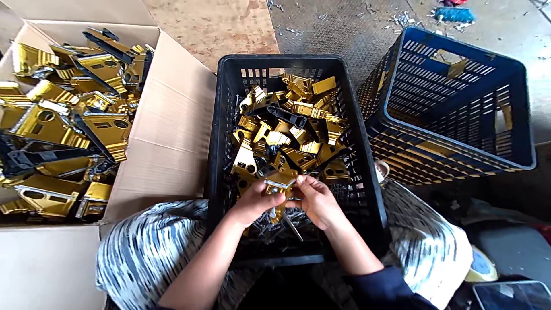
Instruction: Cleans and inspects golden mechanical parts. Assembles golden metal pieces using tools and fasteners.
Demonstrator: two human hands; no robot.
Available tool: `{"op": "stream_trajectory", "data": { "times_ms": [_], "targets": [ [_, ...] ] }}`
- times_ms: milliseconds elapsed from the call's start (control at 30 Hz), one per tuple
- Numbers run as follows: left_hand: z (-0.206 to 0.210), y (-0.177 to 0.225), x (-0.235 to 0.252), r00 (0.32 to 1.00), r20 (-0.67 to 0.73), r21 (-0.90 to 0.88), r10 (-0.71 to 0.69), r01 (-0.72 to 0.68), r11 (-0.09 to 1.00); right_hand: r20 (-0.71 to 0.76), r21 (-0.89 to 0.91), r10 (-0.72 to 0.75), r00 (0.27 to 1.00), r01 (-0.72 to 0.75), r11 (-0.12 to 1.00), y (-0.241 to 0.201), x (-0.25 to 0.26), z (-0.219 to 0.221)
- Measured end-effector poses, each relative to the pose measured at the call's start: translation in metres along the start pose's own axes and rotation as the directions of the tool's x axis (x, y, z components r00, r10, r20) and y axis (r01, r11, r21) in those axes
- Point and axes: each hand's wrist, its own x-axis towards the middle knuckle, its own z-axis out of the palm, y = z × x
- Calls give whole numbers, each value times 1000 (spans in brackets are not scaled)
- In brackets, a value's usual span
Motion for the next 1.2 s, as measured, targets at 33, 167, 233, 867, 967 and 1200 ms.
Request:
{"op": "stream_trajectory", "data": {
  "times_ms": [33, 167, 233, 867, 967, 1200],
  "targets": [
    [2, -4, 3, 991, -135, 1, 7, -7, 1000, 18, -336, 18, 1000, -11, 942, 7, 6, -6],
    [-8, -1, 17, 875, -475, -25, -91, 90, 996, -22, -999, 492, 870, -38, 22, 37, 18, -3],
    [-10, -1, 19, 844, -522, -13, -128, 142, 990, -8, -997, 582, 813, 42, -72, 42, 19, 4],
    [10, -13, 25, 778, -628, 273, -27, 252, 928, 21, -832, -663, 749, 381, 404, 41, -71, -5],
    [11, -14, 23, 739, -667, 154, -93, 259, 954, -20, -801, -610, 793, 353, 485, 39, -73, -1],
    [15, -11, 16, 812, -551, -59, -193, 192, 980, 38, -810, -612, 790, 383, 444, 52, -69, 9]
  ]
}}
